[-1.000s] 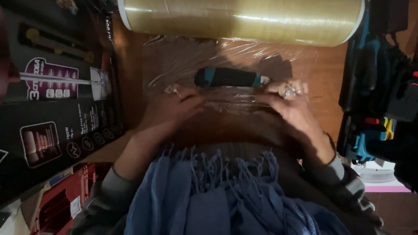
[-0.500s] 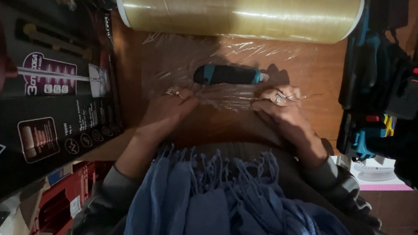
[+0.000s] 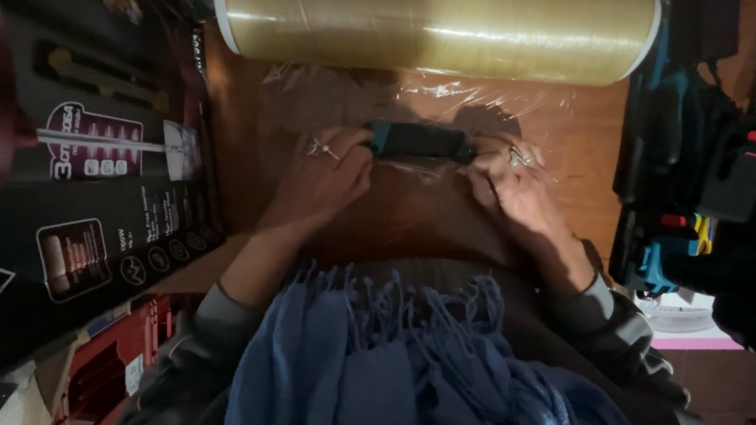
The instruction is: Wrapping a utility knife or tool handle in plastic wrap and then cutting the wrap with scissors.
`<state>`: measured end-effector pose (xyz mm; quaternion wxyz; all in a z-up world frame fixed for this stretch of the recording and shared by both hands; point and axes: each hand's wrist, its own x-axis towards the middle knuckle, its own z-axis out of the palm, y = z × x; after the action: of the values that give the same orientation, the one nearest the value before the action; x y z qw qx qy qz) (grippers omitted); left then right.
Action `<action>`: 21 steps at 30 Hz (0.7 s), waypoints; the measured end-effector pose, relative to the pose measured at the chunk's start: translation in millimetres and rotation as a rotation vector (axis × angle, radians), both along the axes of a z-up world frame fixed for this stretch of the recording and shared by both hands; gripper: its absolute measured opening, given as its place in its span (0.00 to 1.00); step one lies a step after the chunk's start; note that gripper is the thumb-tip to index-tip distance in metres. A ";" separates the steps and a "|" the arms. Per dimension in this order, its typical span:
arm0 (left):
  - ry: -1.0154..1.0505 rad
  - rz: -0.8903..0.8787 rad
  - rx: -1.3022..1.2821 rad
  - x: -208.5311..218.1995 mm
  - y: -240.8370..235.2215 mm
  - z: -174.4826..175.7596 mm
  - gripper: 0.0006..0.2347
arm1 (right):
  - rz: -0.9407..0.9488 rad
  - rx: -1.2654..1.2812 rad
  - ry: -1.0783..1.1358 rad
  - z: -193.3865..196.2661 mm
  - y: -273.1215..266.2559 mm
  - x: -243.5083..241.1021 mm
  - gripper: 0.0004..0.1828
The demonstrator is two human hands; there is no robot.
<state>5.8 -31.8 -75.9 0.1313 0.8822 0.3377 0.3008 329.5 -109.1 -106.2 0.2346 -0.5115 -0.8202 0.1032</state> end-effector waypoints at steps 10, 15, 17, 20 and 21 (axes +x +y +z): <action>-0.102 -0.056 -0.142 6.9 9.7 -11.0 0.08 | -0.015 0.059 0.118 22.1 11.9 -12.5 0.17; -0.127 -0.052 -0.144 5.7 9.9 -7.8 0.08 | -0.010 0.070 0.132 22.4 13.9 -14.7 0.19; -0.137 -0.038 -0.151 5.2 9.9 -9.0 0.09 | -0.016 0.077 0.142 23.7 14.8 -15.3 0.19; -0.134 -0.041 -0.184 2.7 10.3 -10.6 0.10 | 0.016 0.081 0.134 26.0 15.6 -15.3 0.19; -0.132 -0.042 -0.188 2.2 10.5 -10.9 0.10 | 0.005 0.056 0.144 31.7 16.3 -17.1 0.19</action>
<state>8.0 -21.3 -86.8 0.2417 0.8511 0.3365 0.3225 312.3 -92.8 -74.5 0.3069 -0.4939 -0.8050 0.1175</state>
